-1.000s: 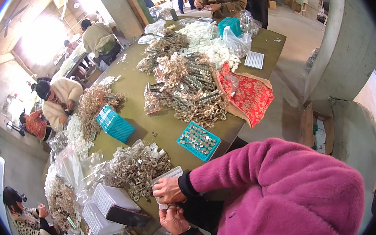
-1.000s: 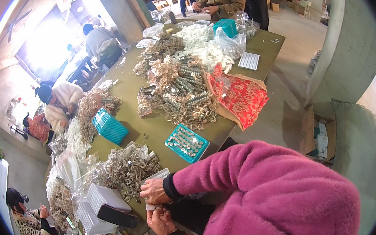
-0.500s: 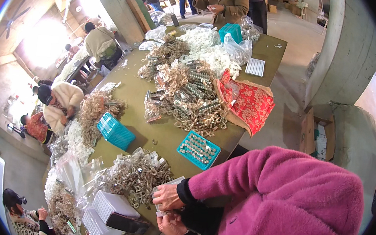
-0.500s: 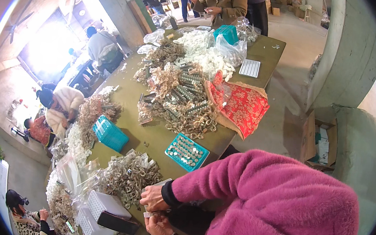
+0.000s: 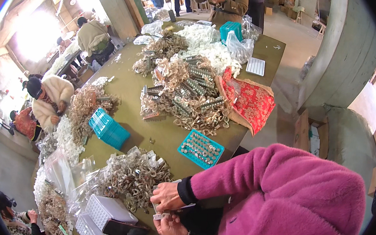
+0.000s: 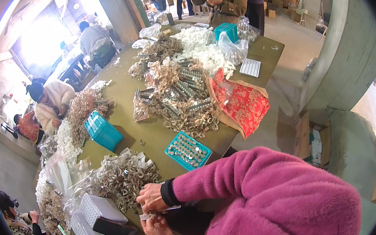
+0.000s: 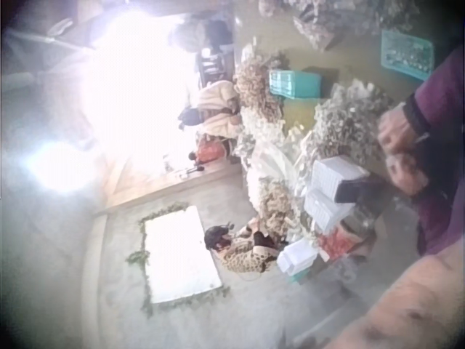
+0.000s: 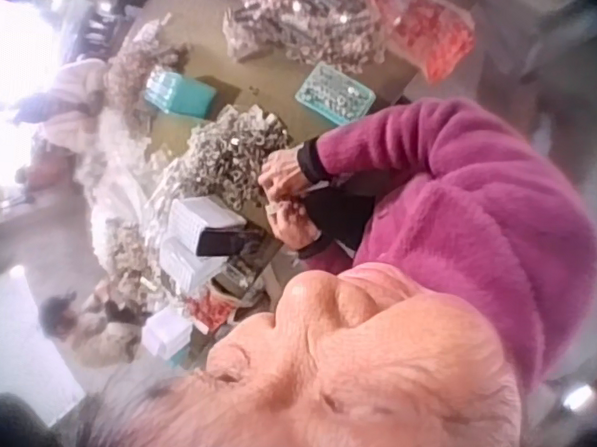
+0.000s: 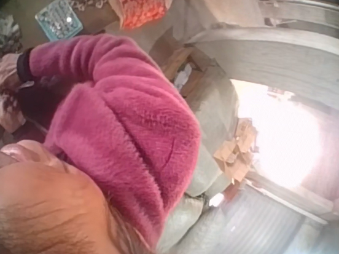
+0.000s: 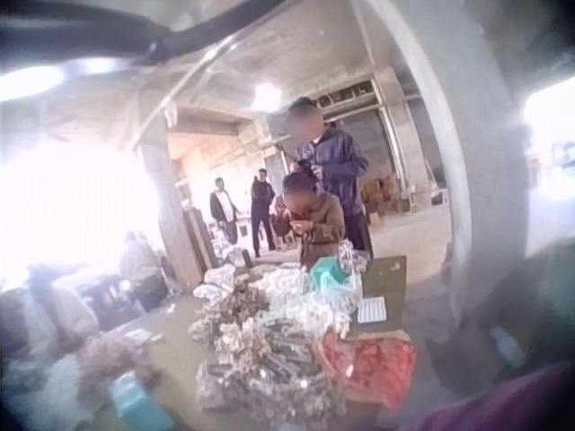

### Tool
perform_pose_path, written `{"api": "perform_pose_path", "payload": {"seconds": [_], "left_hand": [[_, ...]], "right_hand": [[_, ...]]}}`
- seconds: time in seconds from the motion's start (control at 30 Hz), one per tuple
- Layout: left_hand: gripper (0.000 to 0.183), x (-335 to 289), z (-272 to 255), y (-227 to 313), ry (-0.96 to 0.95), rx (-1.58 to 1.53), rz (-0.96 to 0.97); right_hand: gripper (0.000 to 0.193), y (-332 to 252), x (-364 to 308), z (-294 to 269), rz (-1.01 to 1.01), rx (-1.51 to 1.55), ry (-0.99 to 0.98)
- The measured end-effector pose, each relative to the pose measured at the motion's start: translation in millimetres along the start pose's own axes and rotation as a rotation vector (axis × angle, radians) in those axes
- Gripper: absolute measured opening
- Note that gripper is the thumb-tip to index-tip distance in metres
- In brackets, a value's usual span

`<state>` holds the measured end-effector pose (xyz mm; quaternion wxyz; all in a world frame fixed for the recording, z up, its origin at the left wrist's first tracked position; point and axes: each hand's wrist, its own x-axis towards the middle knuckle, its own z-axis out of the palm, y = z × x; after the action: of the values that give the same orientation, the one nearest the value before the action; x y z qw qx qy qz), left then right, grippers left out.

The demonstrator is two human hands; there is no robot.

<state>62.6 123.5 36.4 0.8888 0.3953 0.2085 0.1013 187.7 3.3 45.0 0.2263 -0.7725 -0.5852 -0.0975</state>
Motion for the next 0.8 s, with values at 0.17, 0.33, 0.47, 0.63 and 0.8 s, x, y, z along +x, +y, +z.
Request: {"api": "perform_pose_path", "payload": {"seconds": [0.17, 0.33, 0.47, 0.63, 0.8], "left_hand": [[0.026, 2, -2, -1, 0.071, 0.029, -0.004], [0.023, 3, -1, 2, 0.059, 0.118, -0.031], [0.029, 2, 2, 1, 0.079, 0.088, -0.026], [0.029, 1, 8, -1, 0.068, 0.149, -0.009], [0.019, 2, -2, -3, 0.169, 0.085, -0.014]], "right_hand": [[0.014, -2, 2, -2, -0.052, -0.071, -0.047], [0.017, 1, 4, 7, -0.107, -0.091, -0.005], [0.019, 1, 2, 12, -0.063, -0.106, 0.013], [0.019, 0, -1, 8, -0.11, -0.141, 0.086], [0.016, 7, 1, 9, -0.106, -0.077, 0.059]]}}
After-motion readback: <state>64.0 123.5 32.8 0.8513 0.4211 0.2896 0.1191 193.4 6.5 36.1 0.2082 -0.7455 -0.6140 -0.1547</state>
